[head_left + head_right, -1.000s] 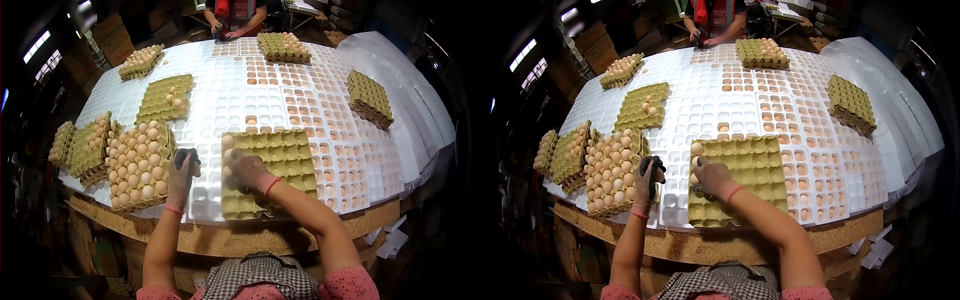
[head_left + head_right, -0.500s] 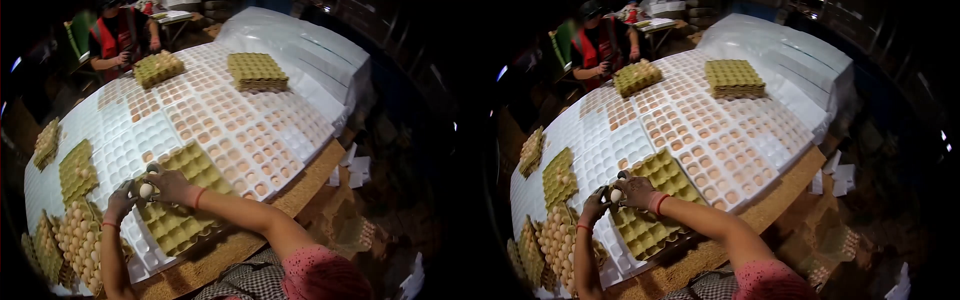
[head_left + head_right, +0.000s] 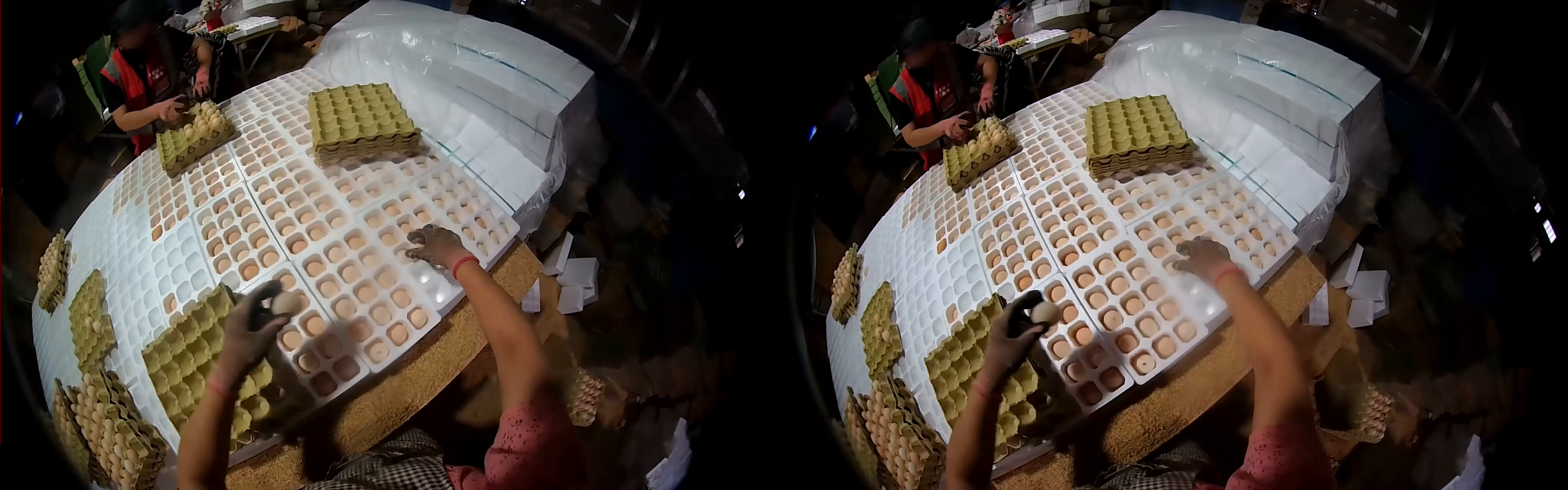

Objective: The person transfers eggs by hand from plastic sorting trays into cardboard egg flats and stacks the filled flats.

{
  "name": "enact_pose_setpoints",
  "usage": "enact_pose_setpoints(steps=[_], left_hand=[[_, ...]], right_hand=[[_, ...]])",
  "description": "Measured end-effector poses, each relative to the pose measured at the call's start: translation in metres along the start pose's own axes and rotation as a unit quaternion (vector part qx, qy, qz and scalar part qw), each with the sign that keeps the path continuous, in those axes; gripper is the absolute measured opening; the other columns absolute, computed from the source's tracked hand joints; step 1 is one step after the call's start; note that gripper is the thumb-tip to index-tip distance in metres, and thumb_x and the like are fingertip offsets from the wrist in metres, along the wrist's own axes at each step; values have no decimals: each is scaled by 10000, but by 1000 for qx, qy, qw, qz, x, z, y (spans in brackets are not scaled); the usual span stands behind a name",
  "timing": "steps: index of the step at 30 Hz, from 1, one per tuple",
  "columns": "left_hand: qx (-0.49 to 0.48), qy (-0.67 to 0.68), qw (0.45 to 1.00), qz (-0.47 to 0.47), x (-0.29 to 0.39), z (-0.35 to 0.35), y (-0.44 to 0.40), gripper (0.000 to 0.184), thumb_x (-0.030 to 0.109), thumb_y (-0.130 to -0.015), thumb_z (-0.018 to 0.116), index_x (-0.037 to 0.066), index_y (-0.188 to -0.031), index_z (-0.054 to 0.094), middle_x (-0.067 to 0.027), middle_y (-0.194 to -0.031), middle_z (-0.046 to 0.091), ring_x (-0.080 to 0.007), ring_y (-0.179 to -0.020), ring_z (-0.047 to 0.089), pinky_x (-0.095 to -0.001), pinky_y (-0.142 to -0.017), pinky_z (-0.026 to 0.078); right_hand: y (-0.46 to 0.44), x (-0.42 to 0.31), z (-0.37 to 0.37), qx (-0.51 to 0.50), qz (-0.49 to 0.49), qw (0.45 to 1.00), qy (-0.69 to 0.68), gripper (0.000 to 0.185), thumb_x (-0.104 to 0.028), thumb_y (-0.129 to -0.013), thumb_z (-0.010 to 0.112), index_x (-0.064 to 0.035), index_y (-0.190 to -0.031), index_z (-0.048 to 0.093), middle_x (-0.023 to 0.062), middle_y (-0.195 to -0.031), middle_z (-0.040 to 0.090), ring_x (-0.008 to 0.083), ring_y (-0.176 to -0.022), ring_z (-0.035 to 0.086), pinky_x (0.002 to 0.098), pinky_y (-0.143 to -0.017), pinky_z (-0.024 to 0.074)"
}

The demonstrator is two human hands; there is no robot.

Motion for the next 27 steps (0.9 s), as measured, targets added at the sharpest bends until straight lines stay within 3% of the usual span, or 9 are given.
enact_pose_setpoints(steps=[1, 4, 7, 9, 11, 17, 21, 24, 27], left_hand=[[-43, 21, 996, -73, 16, 40, -16, 546, 44, -831, 740, 29, -1333, 526, -126, -1229, 632, -158, -979, 658, -291, -839, 547], [-56, -86, 988, 118, 27, 150, -73, 558, 181, -806, 750, 99, -1321, 551, -129, -1239, 609, -301, -1033, 656, -370, -879, 534], [-121, -205, 964, 123, 17, 232, -112, 507, 180, -808, 719, 103, -1285, 564, -116, -1196, 612, -294, -963, 655, -401, -849, 523], [-174, -243, 949, 98, -14, 261, -131, 428, 239, -834, 686, 152, -1242, 591, -95, -1126, 600, -323, -913, 633, -420, -770, 518], [-110, -184, 970, 112, 9, 266, -126, 428, 227, -838, 676, 140, -1248, 587, -104, -1147, 589, -322, -952, 624, -418, -782, 511], [-89, -339, 894, 280, -33, 334, -87, 493, 294, -867, 638, 90, -1305, 541, -168, -1323, 510, -347, -1280, 425, -478, -1035, 386], [-112, -211, 940, 244, 8, 282, -60, 531, 252, -868, 649, 41, -1335, 508, -174, -1362, 488, -369, -1243, 465, -469, -1044, 390], [45, -183, 961, 201, 34, 166, -21, 517, 129, -812, 706, 25, -1293, 547, -195, -1339, 497, -369, -1215, 500, -451, -1009, 428], [205, -306, 926, 81, 34, 38, 49, 564, 75, -801, 697, 42, -1340, 531, -198, -1394, 445, -353, -1295, 437, -422, -1074, 379]], right_hand=[[-2, 3, -10, 14, 11, 995, -95, 463, -416, -852, 639, -188, -1252, 591, 102, -1256, 606, 301, -1134, 594, 419, -954, 477], [5, 32, -4, 225, -51, 946, -229, 336, -293, -899, 584, -144, -1200, 594, 130, -1175, 614, 332, -1100, 589, 448, -960, 458], [24, 36, 23, 265, -203, 942, -30, 274, -190, -932, 508, -103, -1182, 578, 126, -1128, 589, 290, -1090, 573, 391, -946, 464], [26, 50, 23, 213, -163, 960, -81, 256, -185, -963, 477, -108, -1185, 578, 119, -1201, 558, 270, -1143, 532, 355, -968, 453], [35, 62, 1, 105, -31, 900, -421, 267, -181, -996, 434, -94, -1206, 574, 115, -1253, 539, 261, -1186, 507, 340, -988, 443], [3, 107, 56, 191, -149, 937, -252, 302, -115, -987, 455, -71, -1275, 537, 100, -1286, 541, 233, -1194, 500, 338, -971, 468], [22, 71, 36, 168, -29, 946, -276, 300, -201, -946, 560, -109, -1232, 553, 121, -1236, 564, 308, -1142, 535, 384, -932, 478], [63, -1, 2, 226, -268, 936, -37, 432, -283, -816, 710, -154, -1203, 568, 113, -1131, 572, 319, -1033, 555, 446, -885, 468], [65, -1, 21, 171, -252, 953, -15, 475, -138, -759, 734, -142, -1202, 563, 137, -1022, 586, 339, -937, 569, 489, -774, 484]])
Point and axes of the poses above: each hand's wrist, its own y-axis away from the middle knuckle, its own z-axis out of the palm, x = y × z, the point moved 4 cm from there along -y, towards the middle knuckle
